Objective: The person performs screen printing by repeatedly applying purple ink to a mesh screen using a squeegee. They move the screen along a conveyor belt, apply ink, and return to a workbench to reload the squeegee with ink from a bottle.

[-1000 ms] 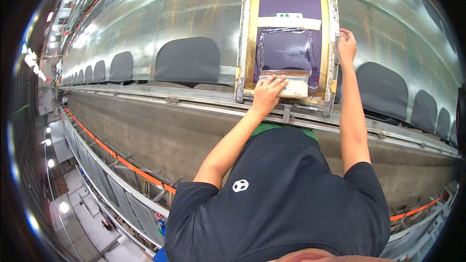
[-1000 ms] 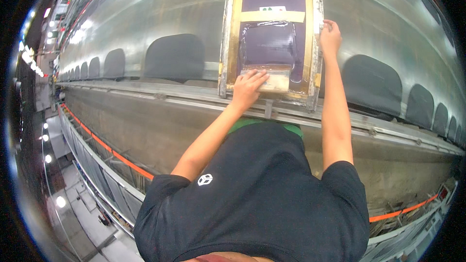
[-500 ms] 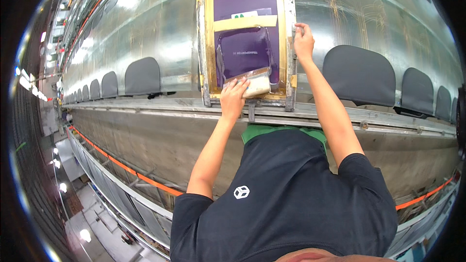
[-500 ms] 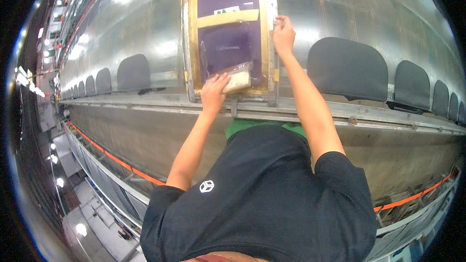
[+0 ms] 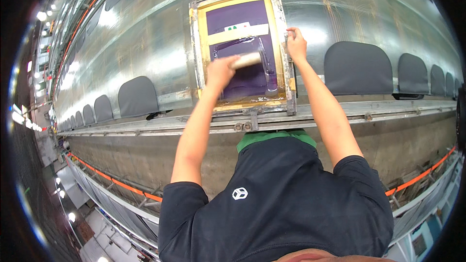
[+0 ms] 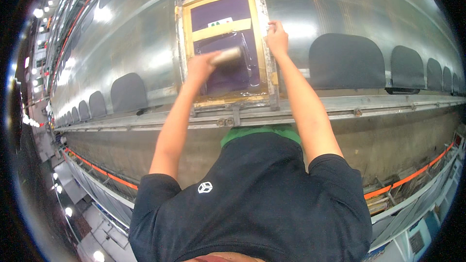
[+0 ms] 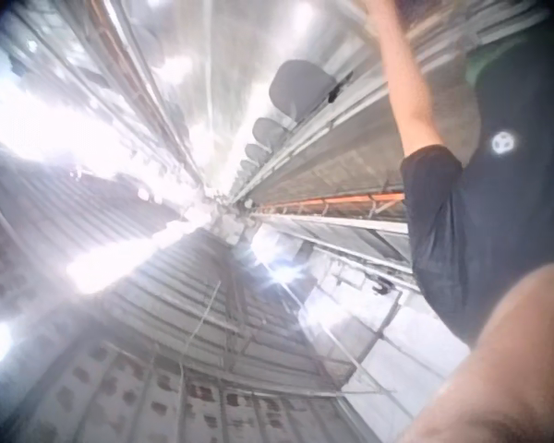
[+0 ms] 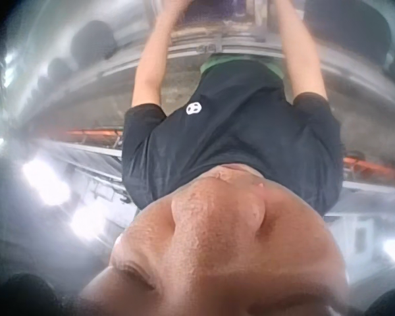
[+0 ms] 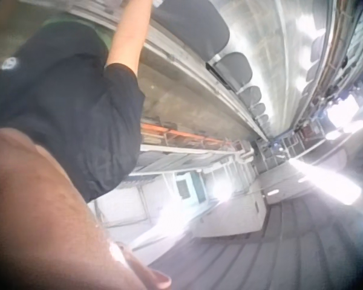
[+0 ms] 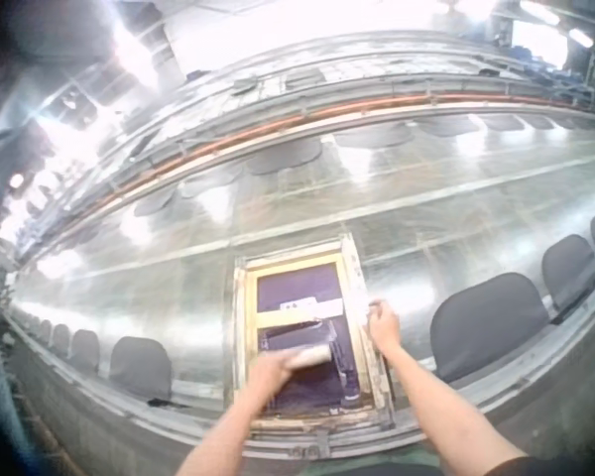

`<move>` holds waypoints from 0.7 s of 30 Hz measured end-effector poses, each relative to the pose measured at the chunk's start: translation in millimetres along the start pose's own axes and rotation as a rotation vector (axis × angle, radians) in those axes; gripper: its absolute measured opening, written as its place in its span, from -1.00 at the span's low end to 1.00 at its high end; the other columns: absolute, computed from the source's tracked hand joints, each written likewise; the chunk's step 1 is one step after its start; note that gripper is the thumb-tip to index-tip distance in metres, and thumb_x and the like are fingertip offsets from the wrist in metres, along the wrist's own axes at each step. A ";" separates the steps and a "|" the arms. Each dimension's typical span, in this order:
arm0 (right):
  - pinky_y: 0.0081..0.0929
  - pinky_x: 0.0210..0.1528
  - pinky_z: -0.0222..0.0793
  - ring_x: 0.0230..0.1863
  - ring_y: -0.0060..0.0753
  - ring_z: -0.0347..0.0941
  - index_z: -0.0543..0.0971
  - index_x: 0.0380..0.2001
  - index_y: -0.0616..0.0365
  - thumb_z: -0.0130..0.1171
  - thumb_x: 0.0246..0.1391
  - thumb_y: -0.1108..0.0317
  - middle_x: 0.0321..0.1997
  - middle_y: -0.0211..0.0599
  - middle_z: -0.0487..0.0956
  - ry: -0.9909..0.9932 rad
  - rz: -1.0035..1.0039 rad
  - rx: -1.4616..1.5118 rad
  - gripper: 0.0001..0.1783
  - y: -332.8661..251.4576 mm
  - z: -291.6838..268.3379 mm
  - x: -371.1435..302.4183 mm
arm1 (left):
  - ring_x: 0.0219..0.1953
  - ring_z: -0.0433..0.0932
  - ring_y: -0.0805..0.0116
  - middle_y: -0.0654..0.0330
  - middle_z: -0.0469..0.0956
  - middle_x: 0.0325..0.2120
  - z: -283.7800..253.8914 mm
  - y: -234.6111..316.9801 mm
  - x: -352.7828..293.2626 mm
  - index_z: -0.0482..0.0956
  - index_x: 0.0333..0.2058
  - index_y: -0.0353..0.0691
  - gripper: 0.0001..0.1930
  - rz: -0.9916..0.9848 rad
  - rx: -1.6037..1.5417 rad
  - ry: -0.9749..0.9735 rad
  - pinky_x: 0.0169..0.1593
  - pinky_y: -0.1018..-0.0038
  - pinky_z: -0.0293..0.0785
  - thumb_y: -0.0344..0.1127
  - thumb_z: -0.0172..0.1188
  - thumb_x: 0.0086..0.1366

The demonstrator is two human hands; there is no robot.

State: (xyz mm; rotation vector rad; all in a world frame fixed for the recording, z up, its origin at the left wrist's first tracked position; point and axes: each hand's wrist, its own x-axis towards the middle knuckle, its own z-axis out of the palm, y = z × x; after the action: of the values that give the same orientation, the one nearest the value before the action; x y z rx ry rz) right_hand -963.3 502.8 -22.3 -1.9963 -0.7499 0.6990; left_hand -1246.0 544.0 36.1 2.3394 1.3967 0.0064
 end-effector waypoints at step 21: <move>-0.18 -0.21 0.44 -0.37 -0.03 0.60 0.58 -0.12 0.04 0.04 0.27 0.25 -0.41 0.00 0.63 0.030 -0.084 -0.008 -0.77 11.9 1.2 10.3 | -0.03 0.62 0.18 0.29 0.66 -0.06 9.5 -4.6 45.9 0.68 -0.03 0.11 -0.52 0.126 0.005 0.174 0.01 0.34 0.56 -0.54 0.19 0.07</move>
State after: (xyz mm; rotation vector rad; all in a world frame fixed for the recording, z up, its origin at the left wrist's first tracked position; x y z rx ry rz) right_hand -954.4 505.7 -35.1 -1.9663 -0.8152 0.6168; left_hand -1225.1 581.3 16.5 2.4768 1.3253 0.2487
